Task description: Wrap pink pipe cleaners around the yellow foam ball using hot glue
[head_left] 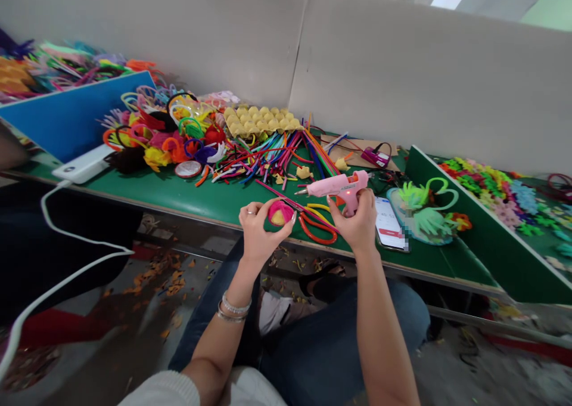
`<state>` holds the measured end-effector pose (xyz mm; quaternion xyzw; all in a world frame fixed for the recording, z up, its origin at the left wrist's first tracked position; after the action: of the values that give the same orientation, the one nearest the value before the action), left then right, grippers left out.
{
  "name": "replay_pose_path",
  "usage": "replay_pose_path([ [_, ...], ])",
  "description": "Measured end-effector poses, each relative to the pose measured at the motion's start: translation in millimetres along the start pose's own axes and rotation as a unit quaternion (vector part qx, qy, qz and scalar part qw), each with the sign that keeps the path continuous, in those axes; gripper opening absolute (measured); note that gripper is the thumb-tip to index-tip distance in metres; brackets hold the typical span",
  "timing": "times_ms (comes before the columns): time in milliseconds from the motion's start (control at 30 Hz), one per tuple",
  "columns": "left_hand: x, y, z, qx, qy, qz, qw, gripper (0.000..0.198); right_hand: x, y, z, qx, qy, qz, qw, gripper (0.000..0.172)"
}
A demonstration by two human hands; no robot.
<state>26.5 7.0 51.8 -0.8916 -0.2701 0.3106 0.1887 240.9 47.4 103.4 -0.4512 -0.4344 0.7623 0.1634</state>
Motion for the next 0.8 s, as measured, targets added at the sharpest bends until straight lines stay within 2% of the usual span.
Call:
replay_pose_path([
  [200,0.7,1,1,0.019,-0.012,-0.025,0.999,0.04,-1,0,-2,0.01,-0.014,-0.001,1.0,0.032],
  [300,4.9,0,6,0.015,-0.054,-0.029,0.998,0.04,0,1,-3,0.015,-0.025,0.003,1.0,0.032],
  [467,26.1,2,16,0.016,-0.122,0.032,0.992,0.043,-1,0,-2,0.011,-0.017,-0.002,1.0,0.032],
  [567,34.2,4,20,0.014,-0.087,0.053,0.995,0.051,-1,0,-2,0.015,-0.014,-0.001,1.0,0.032],
  [800,26.4,4,21,0.028,-0.026,0.014,0.999,0.046,-1,0,-2,0.016,-0.013,0.002,1.0,0.032],
])
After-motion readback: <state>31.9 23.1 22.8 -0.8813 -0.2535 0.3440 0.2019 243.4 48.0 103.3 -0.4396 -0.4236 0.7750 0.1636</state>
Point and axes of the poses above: each hand's wrist, its own y-axis away from the middle knuckle, its own x-axis out of the palm, z = x × y, the point moved 8 cm from there along -y, towards the middle knuckle, and after that the axes turned 6 degrees about -x, right-handed, at the moved point
